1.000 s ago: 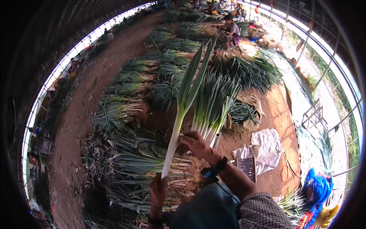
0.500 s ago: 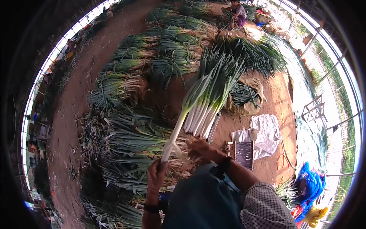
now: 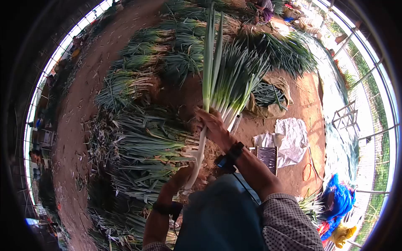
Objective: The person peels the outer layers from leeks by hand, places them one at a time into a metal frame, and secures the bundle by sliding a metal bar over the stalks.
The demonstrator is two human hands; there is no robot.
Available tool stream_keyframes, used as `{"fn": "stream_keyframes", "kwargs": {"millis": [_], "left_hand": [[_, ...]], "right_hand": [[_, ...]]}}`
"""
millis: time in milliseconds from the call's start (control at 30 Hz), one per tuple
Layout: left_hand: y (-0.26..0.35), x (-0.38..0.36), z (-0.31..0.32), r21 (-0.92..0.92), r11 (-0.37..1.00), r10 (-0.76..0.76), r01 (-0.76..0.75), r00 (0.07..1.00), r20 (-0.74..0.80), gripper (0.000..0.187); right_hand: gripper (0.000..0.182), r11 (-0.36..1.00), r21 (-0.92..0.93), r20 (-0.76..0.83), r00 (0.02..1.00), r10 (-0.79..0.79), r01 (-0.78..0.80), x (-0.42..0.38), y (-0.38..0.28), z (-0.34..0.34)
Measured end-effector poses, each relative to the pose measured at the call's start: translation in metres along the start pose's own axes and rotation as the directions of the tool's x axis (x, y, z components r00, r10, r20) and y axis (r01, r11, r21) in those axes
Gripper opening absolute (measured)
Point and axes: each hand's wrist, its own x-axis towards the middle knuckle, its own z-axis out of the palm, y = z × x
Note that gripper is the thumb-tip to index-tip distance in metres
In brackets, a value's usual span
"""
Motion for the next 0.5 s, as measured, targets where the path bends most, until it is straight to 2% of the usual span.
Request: {"fn": "stream_keyframes", "kwargs": {"millis": [100,133,233,267,367,400,433,500], "left_hand": [[0.041,-0.002,0.027,-0.182,0.925,0.333,-0.334,0.942,-0.036,0.067],[0.062,-0.014,0.043,-0.138,0.893,0.418,-0.429,0.902,-0.106,0.063],[0.036,0.032,0.018,-0.29,0.805,0.454,-0.518,0.852,-0.261,0.057],[0.029,0.033,0.01,-0.299,0.783,0.471,-0.545,0.835,-0.285,0.049],[0.008,0.051,-0.009,-0.467,0.582,0.564,-0.666,0.744,-0.358,0.051],[0.017,0.048,-0.007,-0.592,0.495,0.296,-0.635,0.765,-0.573,0.039],[0.013,0.044,-0.016,-0.606,0.496,0.332,-0.621,0.781,-0.529,0.039],[0.007,0.031,-0.041,-0.631,0.499,0.401,-0.594,0.803,-0.44,0.04]], "right_hand": [[0.021,1.0,0.002,0.073,0.997,0.0,0.0,-0.004,-0.006,0.033],[0.021,1.0,0.009,0.091,0.996,-0.013,0.012,-0.007,-0.006,0.036],[0.018,0.999,0.01,0.141,0.989,-0.048,0.047,-0.01,-0.006,0.024],[0.017,0.998,-0.014,0.136,0.989,-0.053,0.055,-0.012,-0.009,0.018],[0.018,0.992,-0.097,0.096,0.992,-0.076,0.085,-0.016,-0.012,-0.01],[0.017,0.993,-0.085,0.043,0.996,-0.073,0.077,-0.014,-0.011,-0.023],[0.017,0.995,-0.073,-0.008,0.998,-0.07,0.069,-0.013,-0.014,-0.03],[0.022,0.986,-0.103,0.011,0.992,-0.128,0.128,-0.013,-0.024,-0.039]]}}
